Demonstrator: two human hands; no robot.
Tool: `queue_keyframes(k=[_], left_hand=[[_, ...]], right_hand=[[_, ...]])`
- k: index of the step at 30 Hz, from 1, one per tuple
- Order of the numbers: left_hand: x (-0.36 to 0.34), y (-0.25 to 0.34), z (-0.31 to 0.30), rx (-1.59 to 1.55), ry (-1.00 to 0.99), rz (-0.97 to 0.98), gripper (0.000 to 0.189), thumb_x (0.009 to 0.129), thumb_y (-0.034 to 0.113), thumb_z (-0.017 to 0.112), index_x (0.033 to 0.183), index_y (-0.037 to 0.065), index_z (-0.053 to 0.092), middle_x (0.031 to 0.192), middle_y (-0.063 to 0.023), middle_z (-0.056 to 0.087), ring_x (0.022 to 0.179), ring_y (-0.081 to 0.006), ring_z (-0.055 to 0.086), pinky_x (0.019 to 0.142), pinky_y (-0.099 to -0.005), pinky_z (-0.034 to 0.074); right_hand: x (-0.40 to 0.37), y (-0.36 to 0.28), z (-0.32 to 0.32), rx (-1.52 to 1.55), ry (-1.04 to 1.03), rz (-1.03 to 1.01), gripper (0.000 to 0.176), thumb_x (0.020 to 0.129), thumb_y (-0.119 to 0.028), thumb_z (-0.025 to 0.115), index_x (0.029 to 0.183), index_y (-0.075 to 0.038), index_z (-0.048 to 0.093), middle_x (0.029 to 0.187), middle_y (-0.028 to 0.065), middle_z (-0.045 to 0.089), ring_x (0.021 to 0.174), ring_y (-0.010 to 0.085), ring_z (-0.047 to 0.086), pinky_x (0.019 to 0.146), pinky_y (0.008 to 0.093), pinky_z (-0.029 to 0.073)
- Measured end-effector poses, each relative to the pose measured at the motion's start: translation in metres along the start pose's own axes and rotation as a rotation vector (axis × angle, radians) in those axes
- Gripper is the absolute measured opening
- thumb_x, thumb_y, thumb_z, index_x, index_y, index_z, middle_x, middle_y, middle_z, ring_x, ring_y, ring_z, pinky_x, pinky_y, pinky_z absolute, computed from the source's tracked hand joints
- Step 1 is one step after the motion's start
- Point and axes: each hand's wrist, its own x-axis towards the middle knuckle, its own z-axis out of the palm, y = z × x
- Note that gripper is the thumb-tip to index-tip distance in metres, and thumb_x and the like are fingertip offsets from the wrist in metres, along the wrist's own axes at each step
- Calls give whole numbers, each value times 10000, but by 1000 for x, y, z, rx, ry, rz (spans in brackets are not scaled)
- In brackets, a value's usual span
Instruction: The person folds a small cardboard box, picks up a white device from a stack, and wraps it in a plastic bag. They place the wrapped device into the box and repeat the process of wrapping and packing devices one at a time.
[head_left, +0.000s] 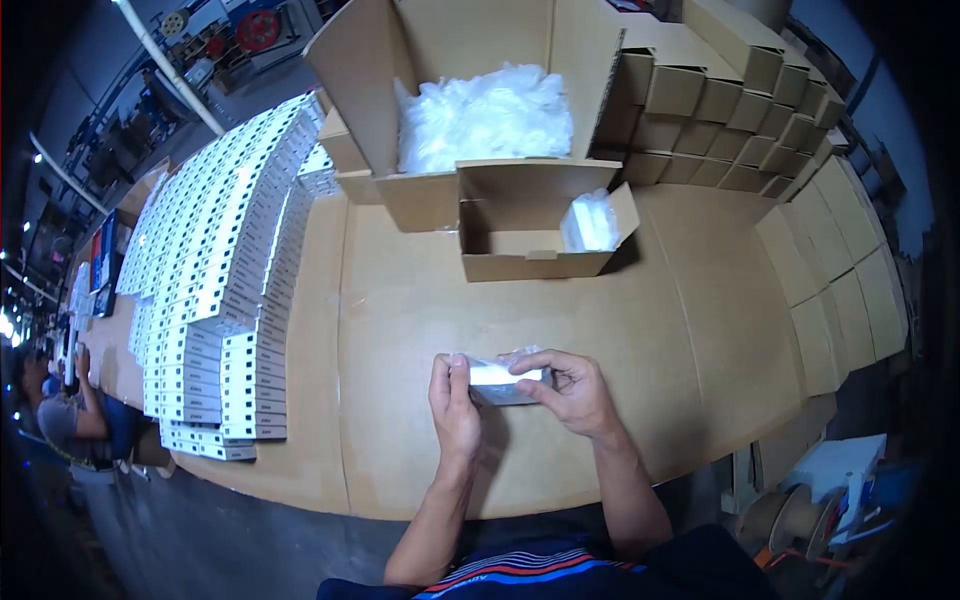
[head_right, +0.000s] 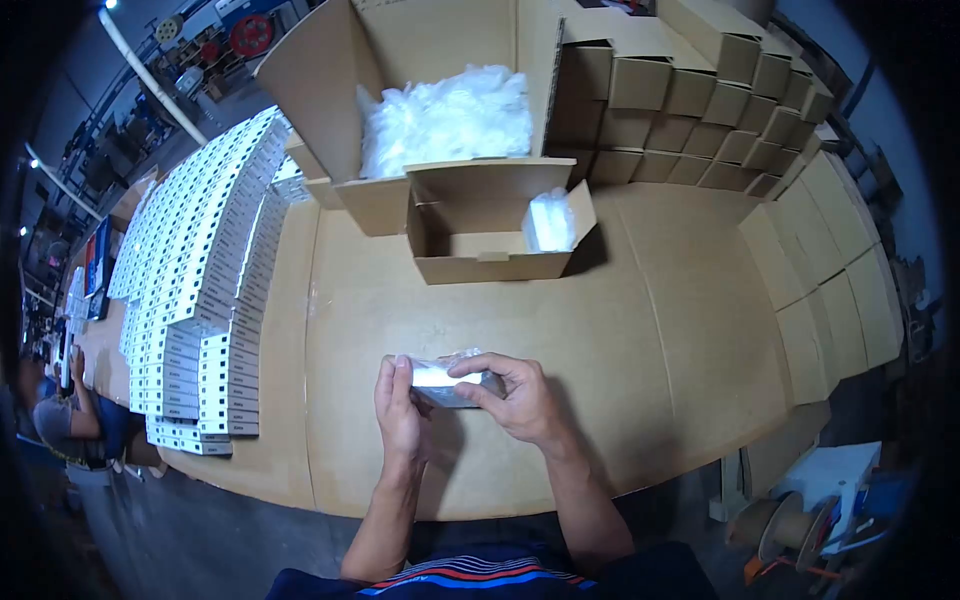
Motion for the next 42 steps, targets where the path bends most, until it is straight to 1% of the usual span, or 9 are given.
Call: queue_keyframes(k=[2, 9, 15, 19, 24, 33, 36, 39, 42], left_hand=[[-1, 1, -5, -42, 13, -64, 265, 1122, 269, 496, 938, 84, 541, 858, 15, 562, 770, -58, 490, 700, -250, 424], [-5, 13, 0, 43, 0, -96, 202, 1123, 277, 488, 1194, 91, 519, 890, -7, 592, 769, -59, 511, 667, -229, 417], [-10, 26, -8, 370, -238, 204, 430, 1078, 150, 564, 1488, 101, 442, 1165, -103, 620, 1001, -149, 632, 810, -298, 561], [-11, 34, -10, 601, -407, 407, 505, 870, 26, 791, 1346, 80, 630, 1163, -140, 636, 982, -232, 643, 743, -313, 534], [-6, 38, -18, 657, -480, 302, 290, 908, 45, 768, 1188, 33, 691, 1035, -94, 630, 910, -186, 663, 667, -296, 529], [-1, 34, -21, 621, -560, 172, 182, 950, 43, 735, 1113, -22, 689, 1024, -80, 631, 836, -127, 648, 670, -273, 523], [13, 23, -23, 596, -631, 146, 334, 924, 63, 775, 1218, -14, 634, 1055, -87, 646, 908, -137, 658, 687, -261, 538], [25, 30, -7, 465, -509, 109, 603, 901, 80, 798, 1418, 24, 495, 1294, -133, 557, 1184, -218, 593, 907, -329, 542], [51, 47, 5, 991, -307, 479, 848, 860, 109, 831, 1562, 101, 355, 1414, -193, 483, 1274, -322, 552, 970, -404, 546]], right_hand=[[-2, -5, -6, -106, -29, 39, 237, 907, -19, 779, 1142, 2, 758, 1115, 117, 770, 1059, 154, 691, 959, 304, 555], [-4, -21, -3, -351, -19, -72, 302, 864, -23, 800, 1164, -30, 765, 1156, 152, 772, 1075, 221, 740, 966, 336, 560], [-5, -34, -9, -492, -54, -86, 336, 857, -86, 822, 1182, -34, 754, 1110, 171, 772, 1032, 266, 757, 925, 355, 573], [-4, -34, -10, -547, -72, -75, 320, 862, -106, 813, 1165, -27, 744, 1207, 171, 740, 1121, 315, 718, 957, 379, 560], [-2, -43, -6, -756, -109, -339, 301, 846, -92, 801, 1136, -35, 746, 1302, 125, 695, 1251, 338, 626, 1004, 410, 524], [-2, -70, -23, -985, -321, -385, 293, 830, -111, 806, 1108, -47, 737, 1003, 73, 734, 975, 291, 665, 842, 412, 559], [9, -80, -32, -996, -414, -332, 284, 832, -131, 813, 1084, -31, 728, 965, 92, 723, 864, 301, 687, 778, 405, 572], [27, -86, -47, -1013, -298, -496, 245, 838, -117, 821, 1042, -25, 724, 946, 114, 713, 755, 292, 697, 696, 399, 578], [45, -108, -50, -994, 169, -488, 205, 841, -63, 823, 1003, -5, 711, 929, 120, 705, 693, 246, 694, 599, 367, 574]])
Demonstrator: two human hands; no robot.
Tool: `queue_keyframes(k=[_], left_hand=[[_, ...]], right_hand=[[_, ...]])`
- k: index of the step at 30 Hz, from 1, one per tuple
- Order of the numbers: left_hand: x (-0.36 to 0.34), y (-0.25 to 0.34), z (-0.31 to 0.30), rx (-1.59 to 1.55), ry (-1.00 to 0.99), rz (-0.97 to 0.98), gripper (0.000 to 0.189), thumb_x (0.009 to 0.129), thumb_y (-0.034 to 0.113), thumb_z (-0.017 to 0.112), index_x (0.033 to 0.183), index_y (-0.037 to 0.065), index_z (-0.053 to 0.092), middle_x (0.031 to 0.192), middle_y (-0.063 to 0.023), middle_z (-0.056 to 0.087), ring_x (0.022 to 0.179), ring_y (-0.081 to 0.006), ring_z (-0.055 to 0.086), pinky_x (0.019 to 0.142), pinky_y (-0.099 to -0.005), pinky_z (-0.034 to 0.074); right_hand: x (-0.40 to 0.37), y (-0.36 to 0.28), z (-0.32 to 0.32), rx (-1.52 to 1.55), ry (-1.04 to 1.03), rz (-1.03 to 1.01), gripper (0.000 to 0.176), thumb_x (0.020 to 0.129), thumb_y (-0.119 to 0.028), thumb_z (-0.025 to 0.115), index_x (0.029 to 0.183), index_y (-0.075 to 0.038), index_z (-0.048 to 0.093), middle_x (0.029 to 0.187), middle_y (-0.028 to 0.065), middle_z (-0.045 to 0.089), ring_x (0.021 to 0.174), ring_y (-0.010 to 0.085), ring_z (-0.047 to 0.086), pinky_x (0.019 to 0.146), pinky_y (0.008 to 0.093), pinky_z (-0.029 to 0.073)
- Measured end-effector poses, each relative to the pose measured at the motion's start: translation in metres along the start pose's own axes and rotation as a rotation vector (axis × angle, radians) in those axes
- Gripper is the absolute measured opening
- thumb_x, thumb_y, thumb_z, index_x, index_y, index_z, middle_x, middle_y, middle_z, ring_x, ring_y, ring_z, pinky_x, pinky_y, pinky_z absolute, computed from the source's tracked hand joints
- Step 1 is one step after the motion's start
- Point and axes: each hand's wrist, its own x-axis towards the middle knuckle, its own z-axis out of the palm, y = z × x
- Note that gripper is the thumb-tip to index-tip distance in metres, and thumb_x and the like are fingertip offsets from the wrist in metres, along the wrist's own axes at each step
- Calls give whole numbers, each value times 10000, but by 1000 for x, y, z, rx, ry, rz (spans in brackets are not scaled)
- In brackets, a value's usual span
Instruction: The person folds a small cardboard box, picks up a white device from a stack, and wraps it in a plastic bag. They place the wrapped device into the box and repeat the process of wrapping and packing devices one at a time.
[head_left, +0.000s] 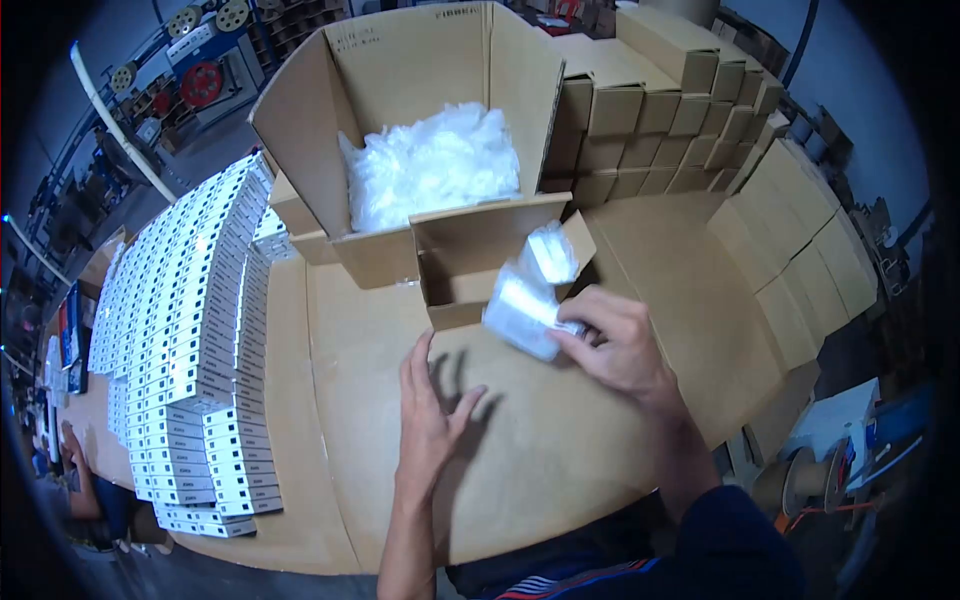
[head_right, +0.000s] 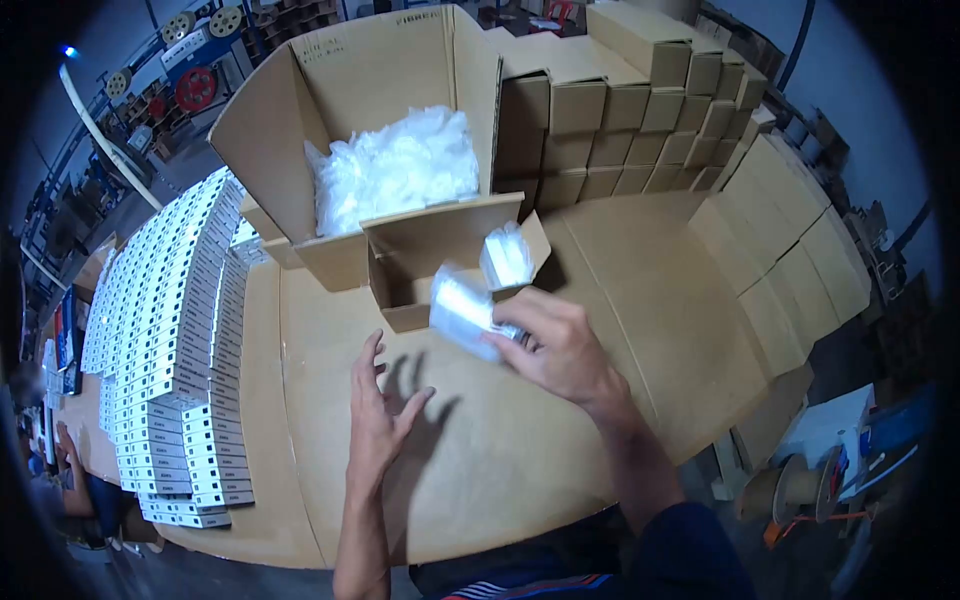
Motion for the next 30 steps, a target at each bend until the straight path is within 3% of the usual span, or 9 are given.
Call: queue_keyframes(k=[1, 5, 12, 13, 16, 21, 25, 28, 30], left_hand=[[9, -7, -2, 146, 10, 123, 940, 848, 98, 821, 1623, 168, 293, 1441, -244, 463, 1276, -417, 533, 1023, -472, 515], [27, -12, 2, 336, -102, -8, 994, 832, 102, 824, 1646, 199, 262, 1464, -248, 452, 1280, -449, 520, 1070, -508, 476], [28, -18, 9, 466, -84, 19, 1037, 812, 157, 846, 1653, 148, 239, 1405, -221, 521, 1225, -435, 542, 983, -517, 524], [27, -16, 10, 471, -82, 12, 1037, 814, 160, 845, 1653, 143, 236, 1401, -218, 524, 1223, -435, 541, 968, -520, 532], [27, -11, 12, 503, -86, -6, 1028, 827, 182, 834, 1651, 121, 222, 1392, -196, 537, 1219, -428, 540, 909, -523, 565], [24, -9, 21, 625, -110, -40, 1055, 841, 319, 816, 1665, 135, 184, 1417, -152, 519, 1267, -431, 503, 919, -629, 523], [26, -4, 26, 585, -146, -119, 1091, 855, 318, 810, 1675, 148, 111, 1416, -141, 523, 1306, -448, 480, 951, -708, 486], [26, -2, 27, 529, -154, -159, 1105, 854, 302, 812, 1679, 173, 88, 1440, -151, 516, 1317, -451, 478, 973, -739, 463], [21, -9, 30, 533, -107, -118, 1062, 873, 293, 777, 1673, 115, 101, 1390, -191, 532, 1266, -445, 487, 989, -638, 462]], right_hand=[[8, 4, 4, -32, 153, -3, 184, 835, -13, 819, 973, 4, 699, 909, 117, 694, 639, 201, 679, 505, 325, 551], [22, 24, 37, -148, 464, 27, 171, 850, -2, 804, 975, 6, 688, 893, 109, 663, 638, 217, 677, 483, 297, 575], [23, 52, 67, -289, 377, 92, 200, 864, -14, 794, 1010, 20, 662, 949, 142, 660, 710, 296, 694, 544, 356, 615], [26, 57, 70, -334, 421, 43, 197, 839, -30, 819, 965, 19, 677, 865, 134, 665, 631, 246, 628, 545, 369, 526], [33, 65, 74, -373, 321, 127, 200, 832, -43, 822, 937, 21, 665, 865, 166, 666, 655, 305, 651, 590, 406, 521], [36, 77, 85, -472, 232, 188, 125, 863, -37, 767, 877, 38, 668, 888, 209, 652, 773, 431, 668, 699, 505, 539], [37, 70, 91, -554, 228, 251, 93, 858, -28, 754, 850, 50, 703, 901, 210, 650, 811, 414, 658, 750, 493, 524], [34, 73, 94, -600, 222, 249, 123, 895, -61, 731, 928, 58, 729, 1001, 236, 653, 871, 424, 683, 779, 495, 551], [31, 71, 93, -572, 191, 345, 169, 922, -73, 698, 1004, 68, 740, 1161, 229, 647, 1055, 412, 649, 931, 485, 521]])
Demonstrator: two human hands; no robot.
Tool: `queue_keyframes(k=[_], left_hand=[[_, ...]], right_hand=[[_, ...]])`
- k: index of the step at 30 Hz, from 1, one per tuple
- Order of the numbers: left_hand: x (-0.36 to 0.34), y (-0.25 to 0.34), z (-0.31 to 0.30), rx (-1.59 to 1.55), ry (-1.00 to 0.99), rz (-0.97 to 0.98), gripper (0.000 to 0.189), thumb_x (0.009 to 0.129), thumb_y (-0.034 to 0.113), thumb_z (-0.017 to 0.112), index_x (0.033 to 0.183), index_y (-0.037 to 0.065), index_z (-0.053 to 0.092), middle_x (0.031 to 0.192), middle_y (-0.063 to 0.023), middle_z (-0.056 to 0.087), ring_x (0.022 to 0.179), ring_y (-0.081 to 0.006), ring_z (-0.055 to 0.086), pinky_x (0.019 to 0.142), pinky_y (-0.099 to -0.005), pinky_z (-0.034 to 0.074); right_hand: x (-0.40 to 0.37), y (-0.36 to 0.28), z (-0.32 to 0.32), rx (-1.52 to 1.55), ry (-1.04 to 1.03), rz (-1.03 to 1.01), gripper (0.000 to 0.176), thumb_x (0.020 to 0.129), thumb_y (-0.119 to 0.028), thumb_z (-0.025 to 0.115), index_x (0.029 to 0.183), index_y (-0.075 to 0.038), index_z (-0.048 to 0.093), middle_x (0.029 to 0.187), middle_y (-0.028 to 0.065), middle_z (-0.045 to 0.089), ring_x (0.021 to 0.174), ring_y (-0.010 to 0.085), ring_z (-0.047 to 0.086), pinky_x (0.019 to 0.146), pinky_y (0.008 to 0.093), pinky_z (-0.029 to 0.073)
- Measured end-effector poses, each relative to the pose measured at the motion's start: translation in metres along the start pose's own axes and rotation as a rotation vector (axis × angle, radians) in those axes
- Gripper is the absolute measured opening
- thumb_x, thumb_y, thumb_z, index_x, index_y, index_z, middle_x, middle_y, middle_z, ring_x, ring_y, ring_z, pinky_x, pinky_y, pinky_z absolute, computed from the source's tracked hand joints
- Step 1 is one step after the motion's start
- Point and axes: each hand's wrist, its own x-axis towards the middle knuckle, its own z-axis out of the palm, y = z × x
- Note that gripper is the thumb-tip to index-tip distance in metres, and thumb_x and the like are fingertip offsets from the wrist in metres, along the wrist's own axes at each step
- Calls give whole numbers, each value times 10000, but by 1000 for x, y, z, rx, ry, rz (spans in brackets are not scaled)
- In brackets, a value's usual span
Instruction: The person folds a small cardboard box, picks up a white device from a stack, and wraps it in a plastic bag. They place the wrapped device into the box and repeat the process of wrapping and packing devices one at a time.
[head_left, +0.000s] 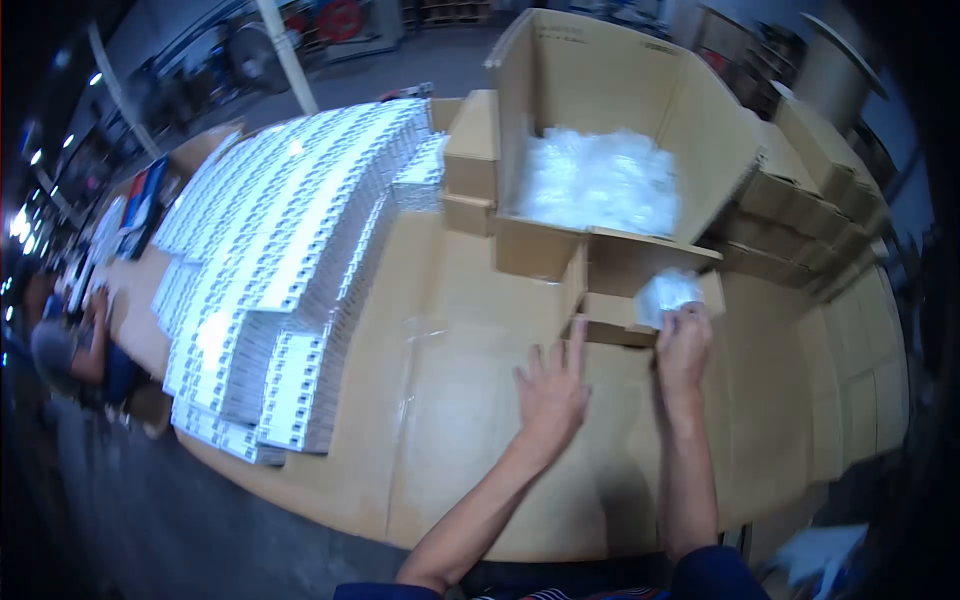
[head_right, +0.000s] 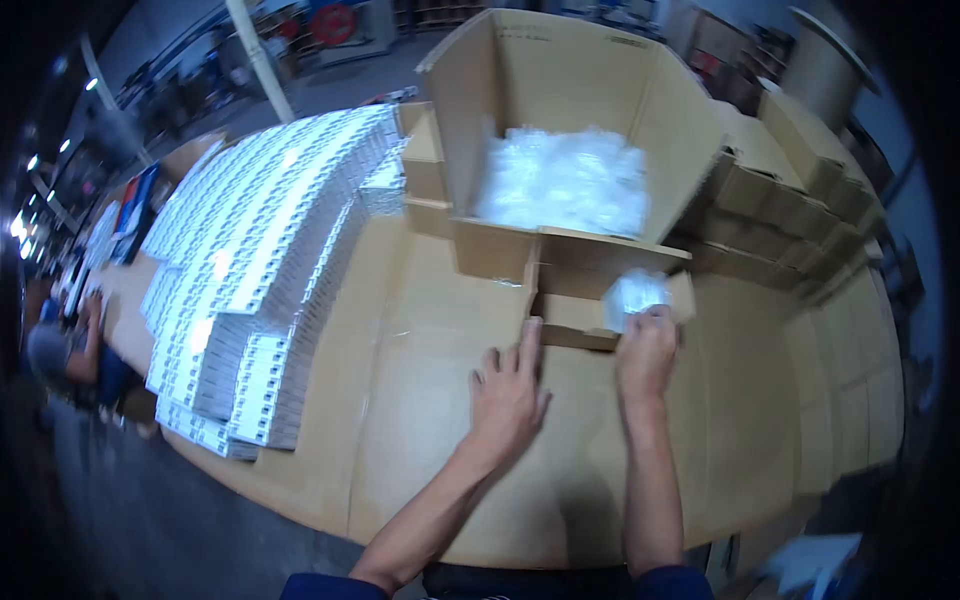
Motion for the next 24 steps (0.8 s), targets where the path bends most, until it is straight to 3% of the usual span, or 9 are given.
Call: queue_keyframes(k=[4, 5, 8, 11, 12, 13, 15, 17, 24], left_hand=[[-29, -32, -12, -136, 188, 76, 994, 870, 230, 776, 1659, 114, 183, 1424, -210, 512, 1318, -447, 466, 1095, -572, 407], [-43, -35, -22, -191, 239, 73, 972, 867, 215, 778, 1651, 107, 214, 1432, -215, 507, 1333, -441, 463, 1111, -553, 399], [-75, -64, -63, -290, 468, 9, 795, 854, 130, 776, 1553, 56, 405, 1417, -228, 523, 1341, -418, 498, 1135, -504, 406], [-100, -104, -93, -253, 699, -112, 683, 840, 67, 767, 1465, 30, 494, 1390, -220, 547, 1324, -420, 525, 1133, -483, 427], [-103, -121, -110, -212, 761, -140, 645, 834, 40, 763, 1431, 27, 520, 1379, -214, 557, 1319, -422, 533, 1132, -478, 434], [-105, -136, -126, -151, 778, -167, 636, 832, 23, 758, 1424, 27, 524, 1375, -212, 562, 1326, -417, 528, 1130, -481, 436], [-98, -163, -150, -49, 823, -192, 627, 835, 4, 748, 1421, 31, 526, 1378, -203, 567, 1337, -410, 520, 1132, -485, 435], [-89, -189, -171, 53, 860, -194, 626, 842, 0, 738, 1429, 37, 522, 1393, -192, 567, 1345, -407, 512, 1139, -490, 427], [-75, -217, -198, 202, 775, -226, 639, 849, 26, 737, 1452, 76, 532, 1416, -143, 586, 1344, -412, 507, 1139, -502, 402]], right_hand=[[-9, 13, 5, 63, 53, -47, 263, 992, -149, 626, 1084, 60, 756, 1396, 238, 547, 1265, 416, 551, 1077, 458, 442], [-14, 16, -1, -7, -30, -28, 339, 1012, -180, 597, 1258, 31, 697, 1444, 248, 506, 1333, 426, 502, 1127, 489, 395], [-33, -3, 6, -131, 231, -148, 456, 984, -154, 614, 1412, 0, 576, 1448, 257, 501, 1381, 442, 457, 1168, 530, 339], [-32, -68, -8, 173, 189, -300, 544, 936, -108, 640, 1453, -16, 499, 1468, 254, 498, 1406, 448, 433, 1184, 555, 309], [-32, -95, -7, 328, 68, -387, 525, 911, -86, 648, 1416, -13, 521, 1476, 246, 497, 1404, 439, 437, 1188, 546, 311], [-30, -128, -6, 477, -52, -476, 508, 887, -63, 656, 1379, -10, 542, 1485, 239, 497, 1403, 430, 440, 1192, 536, 314], [-28, -195, -12, 478, -289, -714, 502, 876, -42, 649, 1368, -18, 552, 1493, 215, 504, 1393, 415, 455, 1191, 526, 326], [-28, -249, 3, 534, -384, -902, 540, 875, -39, 651, 1403, -38, 534, 1528, 169, 484, 1392, 402, 452, 1175, 521, 350], [-25, -344, 67, 480, -423, -1098, 658, 856, -43, 666, 1484, -88, 475, 1598, 95, 426, 1414, 401, 423, 1108, 537, 408]])
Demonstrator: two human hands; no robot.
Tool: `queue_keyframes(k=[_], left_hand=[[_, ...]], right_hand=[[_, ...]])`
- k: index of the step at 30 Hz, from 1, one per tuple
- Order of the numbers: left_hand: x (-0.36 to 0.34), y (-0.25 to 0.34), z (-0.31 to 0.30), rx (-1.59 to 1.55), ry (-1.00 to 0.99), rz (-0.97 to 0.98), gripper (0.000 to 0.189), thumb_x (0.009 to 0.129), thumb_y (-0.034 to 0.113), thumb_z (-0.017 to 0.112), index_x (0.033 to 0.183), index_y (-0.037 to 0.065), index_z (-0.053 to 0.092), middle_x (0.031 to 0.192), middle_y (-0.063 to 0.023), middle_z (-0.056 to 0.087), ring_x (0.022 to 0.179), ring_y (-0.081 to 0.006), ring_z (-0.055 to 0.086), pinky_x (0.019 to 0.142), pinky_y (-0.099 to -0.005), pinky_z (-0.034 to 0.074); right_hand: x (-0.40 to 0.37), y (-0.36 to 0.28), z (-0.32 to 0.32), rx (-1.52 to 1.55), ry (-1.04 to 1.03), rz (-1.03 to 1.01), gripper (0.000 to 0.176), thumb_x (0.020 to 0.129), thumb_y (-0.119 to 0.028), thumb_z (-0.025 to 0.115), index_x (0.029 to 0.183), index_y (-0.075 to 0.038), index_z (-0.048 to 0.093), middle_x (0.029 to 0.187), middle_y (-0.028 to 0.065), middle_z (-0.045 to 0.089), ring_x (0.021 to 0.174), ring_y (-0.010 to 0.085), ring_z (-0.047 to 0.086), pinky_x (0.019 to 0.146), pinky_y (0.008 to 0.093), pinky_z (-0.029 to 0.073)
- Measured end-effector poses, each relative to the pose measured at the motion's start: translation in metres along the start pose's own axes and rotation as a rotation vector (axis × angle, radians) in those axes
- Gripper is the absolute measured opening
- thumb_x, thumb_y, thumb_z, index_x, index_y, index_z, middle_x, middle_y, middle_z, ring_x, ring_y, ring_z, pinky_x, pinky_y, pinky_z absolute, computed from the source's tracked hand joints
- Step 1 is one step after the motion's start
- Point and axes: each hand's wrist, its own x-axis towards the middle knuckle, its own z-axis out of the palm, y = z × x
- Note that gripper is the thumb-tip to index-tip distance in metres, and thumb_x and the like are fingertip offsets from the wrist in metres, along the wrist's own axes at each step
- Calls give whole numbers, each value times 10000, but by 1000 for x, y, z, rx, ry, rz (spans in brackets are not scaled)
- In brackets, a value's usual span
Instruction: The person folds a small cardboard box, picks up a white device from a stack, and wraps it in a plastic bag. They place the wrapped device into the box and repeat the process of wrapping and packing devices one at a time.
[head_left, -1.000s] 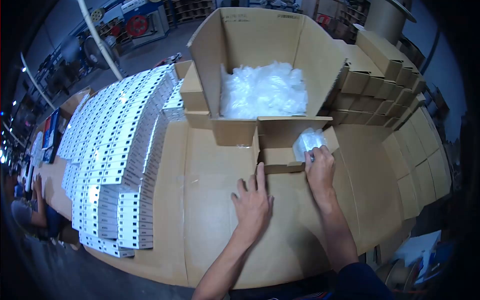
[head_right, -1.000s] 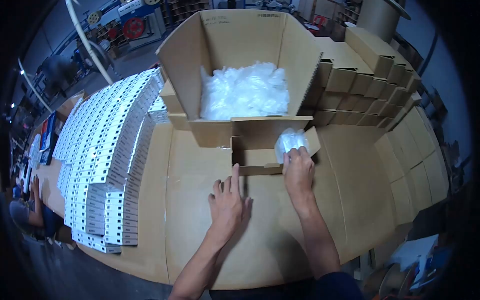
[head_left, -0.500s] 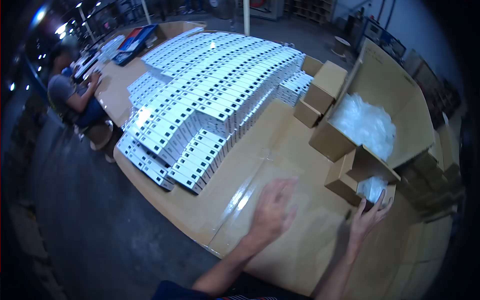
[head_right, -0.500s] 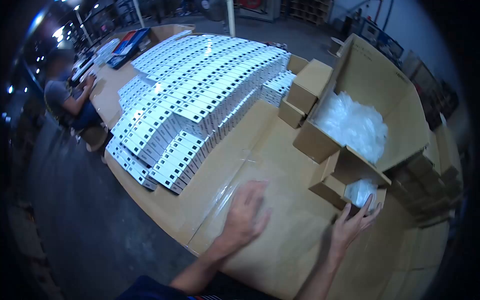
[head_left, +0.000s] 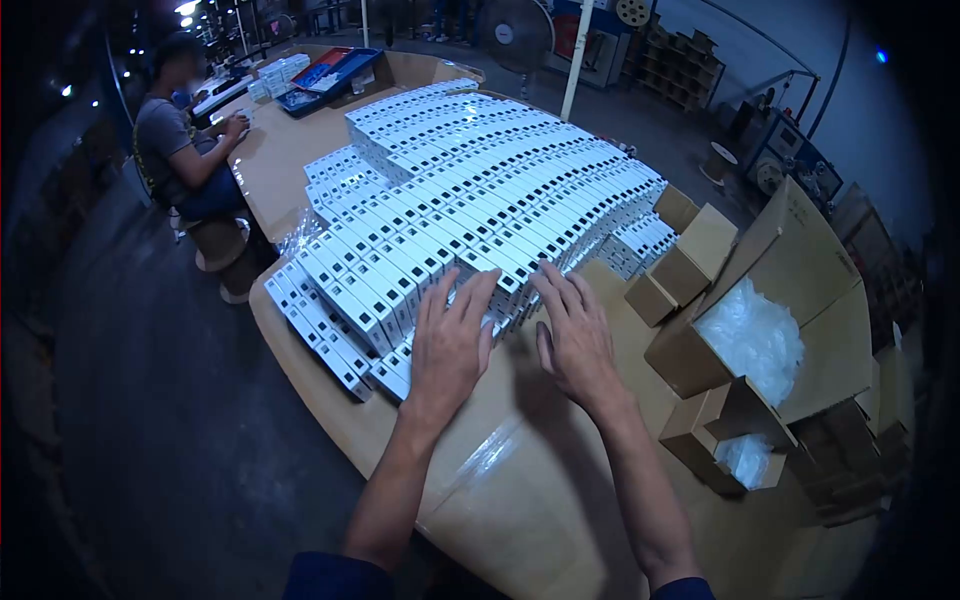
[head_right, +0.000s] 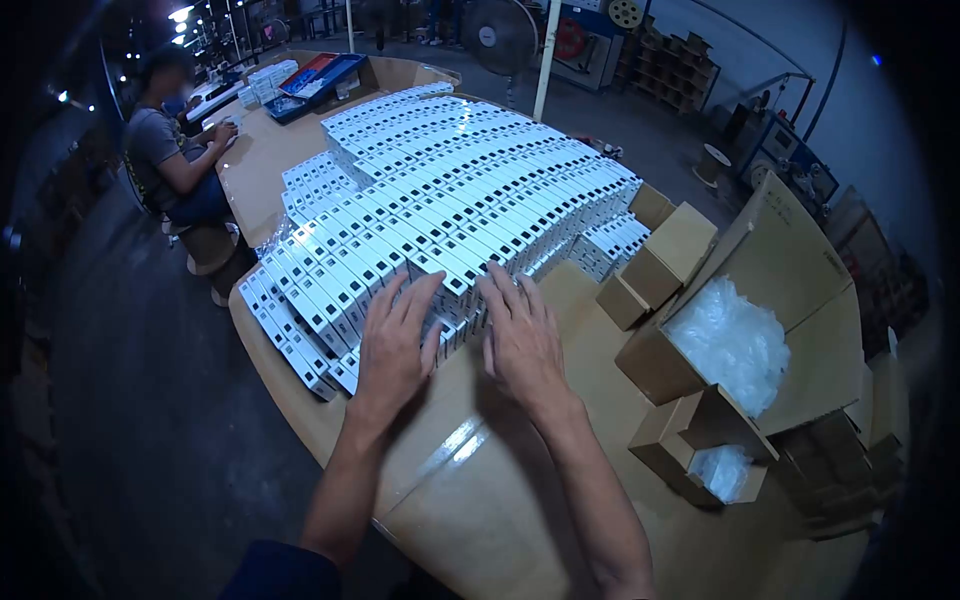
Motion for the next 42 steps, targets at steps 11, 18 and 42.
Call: queue_keyframes(k=[11, 18, 42], left_hand=[[-12, -5, 6, -18, 110, -74, 478, 766, -67, 760, 1207, 116, 739, 1106, -93, 615, 1095, -306, 570, 949, -430, 484], [-36, 23, -17, 8, 173, -69, 386, 689, -66, 810, 1031, 107, 760, 1097, -75, 623, 1110, -312, 553, 966, -461, 460], [139, 320, 220, -683, -240, 723, 184, 857, 116, 797, 987, 11, 719, 1003, -155, 712, 875, -352, 698, 810, -459, 563]], right_hand=[[7, 3, 10, -41, -44, 9, 646, 813, 15, 661, 1439, -70, 528, 1566, 138, 440, 1403, 393, 430, 1162, 497, 402], [-14, -11, -18, 21, -81, 122, 752, 865, -12, 613, 1573, -24, 359, 1651, 233, 286, 1472, 461, 344, 1203, 528, 341], [-224, 121, -254, 53, 511, 677, 236, 935, 68, 605, 1078, -47, 753, 1073, 213, 615, 905, 341, 697, 743, 395, 588]])
